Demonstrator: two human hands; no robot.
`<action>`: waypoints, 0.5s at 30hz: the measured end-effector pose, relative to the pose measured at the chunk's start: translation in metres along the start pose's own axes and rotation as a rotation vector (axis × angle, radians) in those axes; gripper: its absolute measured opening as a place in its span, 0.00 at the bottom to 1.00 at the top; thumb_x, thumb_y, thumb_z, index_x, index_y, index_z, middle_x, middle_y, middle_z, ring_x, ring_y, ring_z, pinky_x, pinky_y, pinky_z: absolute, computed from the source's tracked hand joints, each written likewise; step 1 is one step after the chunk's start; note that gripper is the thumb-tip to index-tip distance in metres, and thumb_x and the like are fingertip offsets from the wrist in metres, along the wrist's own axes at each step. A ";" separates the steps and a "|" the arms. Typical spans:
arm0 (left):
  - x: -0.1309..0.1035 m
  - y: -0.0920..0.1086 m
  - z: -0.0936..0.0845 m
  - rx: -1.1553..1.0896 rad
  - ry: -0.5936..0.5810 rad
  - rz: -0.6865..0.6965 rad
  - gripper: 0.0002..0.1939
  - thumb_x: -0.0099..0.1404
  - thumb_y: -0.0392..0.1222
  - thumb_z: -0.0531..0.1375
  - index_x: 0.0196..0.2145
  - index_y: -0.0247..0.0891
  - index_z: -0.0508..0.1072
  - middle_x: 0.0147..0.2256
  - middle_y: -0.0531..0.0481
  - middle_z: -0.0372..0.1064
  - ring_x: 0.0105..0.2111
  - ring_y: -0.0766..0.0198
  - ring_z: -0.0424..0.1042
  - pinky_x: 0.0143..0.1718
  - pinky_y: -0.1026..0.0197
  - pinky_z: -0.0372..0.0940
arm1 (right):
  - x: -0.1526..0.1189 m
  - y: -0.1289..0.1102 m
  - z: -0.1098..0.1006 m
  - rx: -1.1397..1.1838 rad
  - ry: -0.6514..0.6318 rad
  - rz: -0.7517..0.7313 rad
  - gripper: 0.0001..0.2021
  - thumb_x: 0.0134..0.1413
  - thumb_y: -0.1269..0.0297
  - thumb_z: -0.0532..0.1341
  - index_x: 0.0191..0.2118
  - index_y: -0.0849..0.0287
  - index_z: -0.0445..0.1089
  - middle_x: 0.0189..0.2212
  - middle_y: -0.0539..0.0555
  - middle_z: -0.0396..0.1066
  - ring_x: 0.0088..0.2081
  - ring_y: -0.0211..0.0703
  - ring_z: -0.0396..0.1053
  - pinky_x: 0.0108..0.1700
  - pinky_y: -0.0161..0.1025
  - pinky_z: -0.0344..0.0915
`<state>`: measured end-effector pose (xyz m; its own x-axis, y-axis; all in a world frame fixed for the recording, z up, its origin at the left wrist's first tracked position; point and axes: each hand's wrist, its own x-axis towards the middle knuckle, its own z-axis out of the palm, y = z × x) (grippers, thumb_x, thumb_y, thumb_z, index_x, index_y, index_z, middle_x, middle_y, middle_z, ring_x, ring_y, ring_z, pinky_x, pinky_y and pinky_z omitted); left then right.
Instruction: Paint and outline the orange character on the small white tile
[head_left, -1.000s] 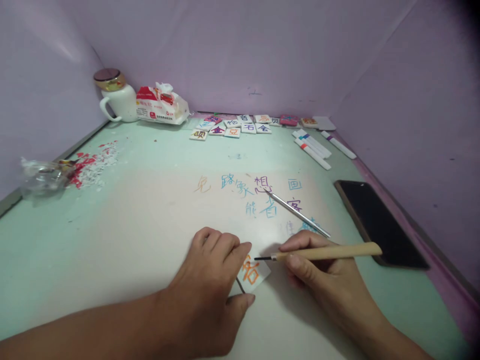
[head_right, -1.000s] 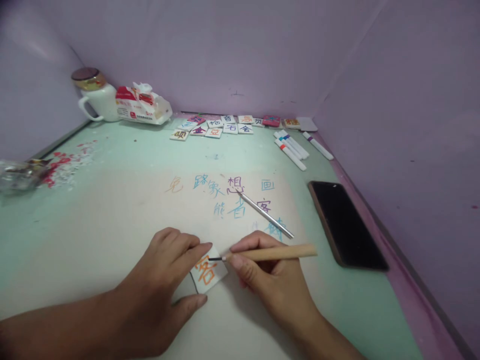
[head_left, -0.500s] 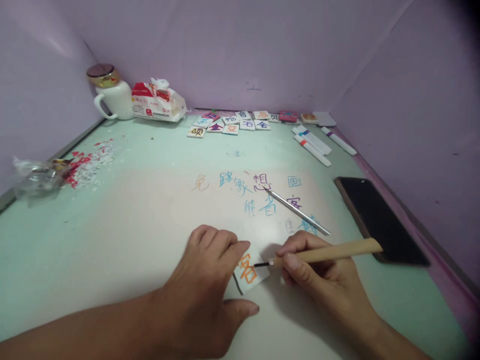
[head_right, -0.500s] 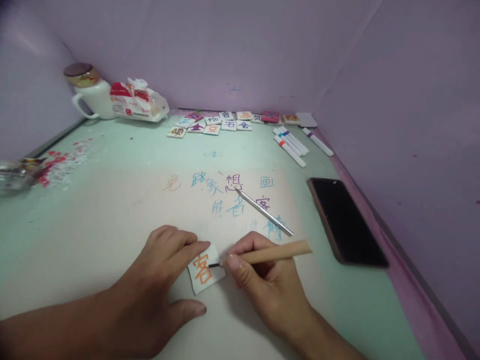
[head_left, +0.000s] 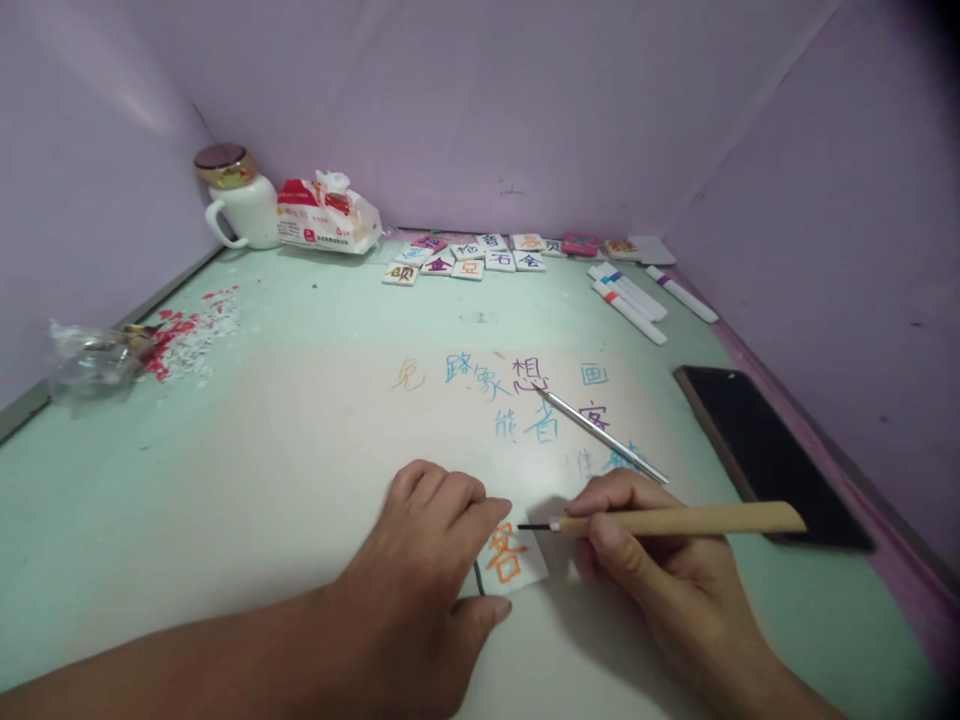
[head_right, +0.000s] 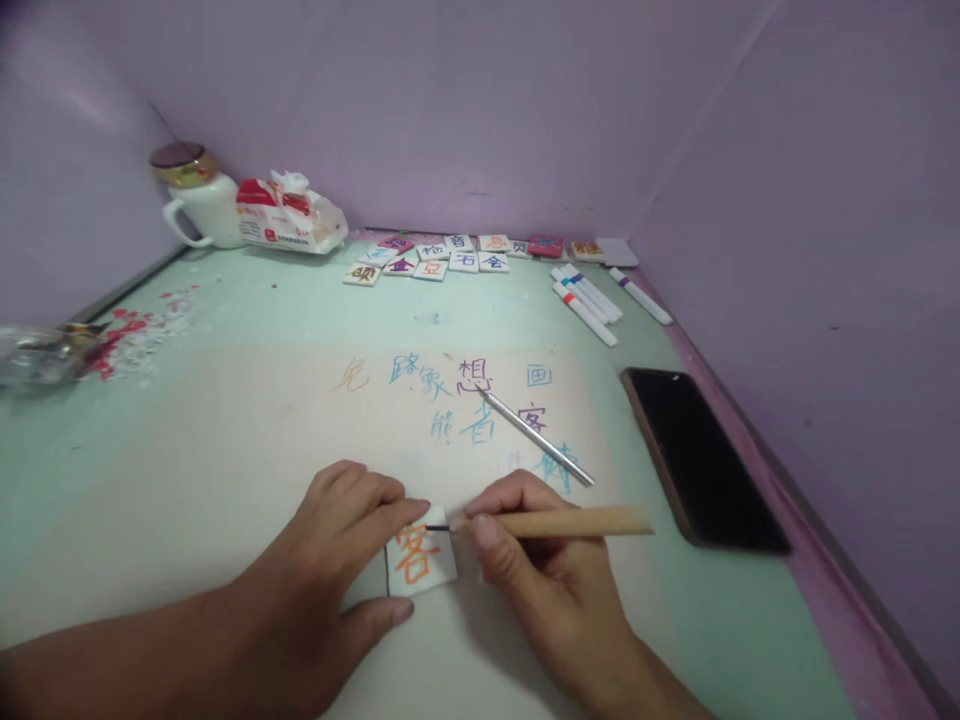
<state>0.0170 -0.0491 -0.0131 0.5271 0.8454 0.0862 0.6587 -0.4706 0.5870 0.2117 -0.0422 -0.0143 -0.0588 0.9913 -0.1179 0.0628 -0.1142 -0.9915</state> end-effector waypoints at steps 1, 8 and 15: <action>0.000 -0.001 0.002 -0.003 0.024 -0.005 0.25 0.51 0.32 0.60 0.48 0.40 0.63 0.41 0.46 0.62 0.41 0.53 0.60 0.46 0.45 0.54 | 0.000 0.001 -0.001 0.030 0.012 0.022 0.14 0.49 0.49 0.63 0.28 0.55 0.70 0.17 0.48 0.63 0.21 0.37 0.58 0.23 0.35 0.53; -0.001 -0.016 0.018 0.035 0.109 0.041 0.30 0.43 0.33 0.64 0.46 0.39 0.65 0.39 0.47 0.64 0.38 0.54 0.61 0.44 0.45 0.55 | 0.003 0.006 -0.001 0.115 0.078 0.054 0.15 0.49 0.50 0.63 0.29 0.57 0.70 0.15 0.48 0.62 0.20 0.35 0.58 0.22 0.33 0.53; 0.001 -0.022 0.020 0.070 0.099 0.069 0.27 0.45 0.39 0.66 0.44 0.39 0.66 0.38 0.47 0.64 0.37 0.54 0.61 0.42 0.46 0.56 | 0.001 0.007 0.000 0.050 0.087 0.043 0.14 0.48 0.49 0.63 0.28 0.56 0.70 0.15 0.48 0.62 0.19 0.37 0.59 0.21 0.33 0.53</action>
<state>0.0137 -0.0434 -0.0422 0.5193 0.8295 0.2056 0.6601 -0.5421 0.5200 0.2123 -0.0416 -0.0210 0.0301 0.9871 -0.1575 0.0132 -0.1580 -0.9874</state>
